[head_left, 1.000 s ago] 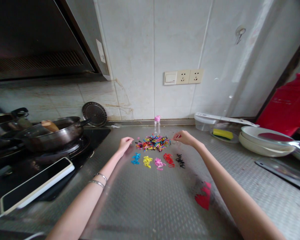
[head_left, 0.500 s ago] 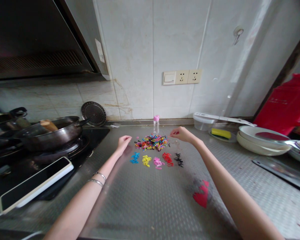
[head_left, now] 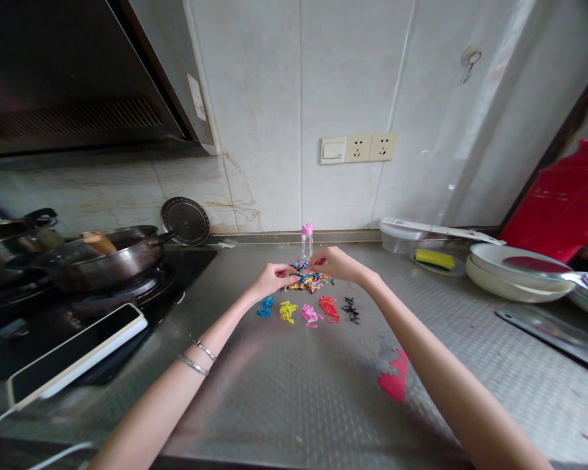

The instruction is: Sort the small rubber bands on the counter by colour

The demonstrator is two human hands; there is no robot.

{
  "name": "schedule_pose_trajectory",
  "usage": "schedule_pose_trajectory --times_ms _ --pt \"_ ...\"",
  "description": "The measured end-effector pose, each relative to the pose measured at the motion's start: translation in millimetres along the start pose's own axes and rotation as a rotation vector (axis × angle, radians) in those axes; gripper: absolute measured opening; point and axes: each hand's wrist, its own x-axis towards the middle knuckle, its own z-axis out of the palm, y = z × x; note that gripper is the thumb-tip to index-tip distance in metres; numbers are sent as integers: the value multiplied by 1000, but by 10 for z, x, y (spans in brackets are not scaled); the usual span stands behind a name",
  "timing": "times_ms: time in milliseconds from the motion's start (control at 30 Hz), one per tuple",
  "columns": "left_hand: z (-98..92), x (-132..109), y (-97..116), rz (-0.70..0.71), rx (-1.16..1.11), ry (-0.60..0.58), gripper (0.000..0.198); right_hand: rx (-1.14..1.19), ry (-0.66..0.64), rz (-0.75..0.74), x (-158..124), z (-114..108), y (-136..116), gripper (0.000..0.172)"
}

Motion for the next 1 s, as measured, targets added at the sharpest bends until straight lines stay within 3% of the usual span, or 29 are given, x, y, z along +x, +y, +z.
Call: schedule_pose_trajectory --times_ms 133,367,567,867,1000 --pt "22 -3 24 -19 -108 -90 40 -16 -22 -48 -7 -4 -103 19" --pt "4 -4 86 -65 -158 -91 35 2 -43 -28 -12 7 -132 18" --pt "-161 -19 47 -103 -85 -142 30 2 -60 31 -18 -26 36 17" --pt "-583 -87 -138 -257 120 -377 16 62 -481 386 -143 60 483 15" --pt "-667 -156 -124 -423 85 -482 19 36 -473 391 -140 128 622 22"
